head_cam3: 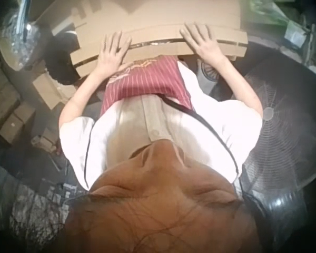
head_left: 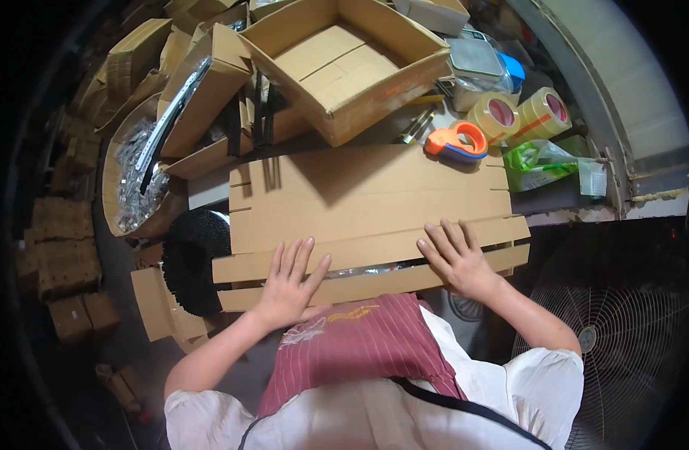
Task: The person gathers metal slides and small bags of components from various boxes, places them into a cardboard box, and seals it using a tape dispenser.
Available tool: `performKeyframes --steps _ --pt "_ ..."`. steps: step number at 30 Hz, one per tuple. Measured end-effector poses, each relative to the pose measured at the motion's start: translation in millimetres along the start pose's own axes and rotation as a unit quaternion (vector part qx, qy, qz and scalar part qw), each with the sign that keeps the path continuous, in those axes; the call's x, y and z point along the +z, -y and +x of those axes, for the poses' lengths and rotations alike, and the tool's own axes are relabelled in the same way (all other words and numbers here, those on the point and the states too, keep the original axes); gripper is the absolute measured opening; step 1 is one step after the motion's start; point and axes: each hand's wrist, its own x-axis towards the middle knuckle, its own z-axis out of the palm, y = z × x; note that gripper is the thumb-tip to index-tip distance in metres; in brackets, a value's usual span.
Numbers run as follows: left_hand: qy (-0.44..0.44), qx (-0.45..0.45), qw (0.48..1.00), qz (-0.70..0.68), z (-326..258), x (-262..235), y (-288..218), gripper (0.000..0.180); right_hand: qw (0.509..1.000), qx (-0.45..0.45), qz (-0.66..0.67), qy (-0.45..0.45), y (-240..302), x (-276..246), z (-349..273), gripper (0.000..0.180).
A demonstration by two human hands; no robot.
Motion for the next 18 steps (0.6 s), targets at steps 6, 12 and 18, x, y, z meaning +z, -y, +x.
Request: performKeyframes --steps 6,12,18 --pt "-0.021 0.049 0.991 0.125 11 6 24 0.091 0.998 -0.026 0.048 -0.04 -30 5 21 0.123" --pt "-0.01 0.017 0.996 0.088 21 0 26 0.109 0.993 0.03 0.099 -0.051 -28 1 32 0.125" --pt "-0.053 -0.065 0.993 0.081 42 22 27 0.124 0.994 0.061 0.064 -0.068 -36 12 49 0.12"
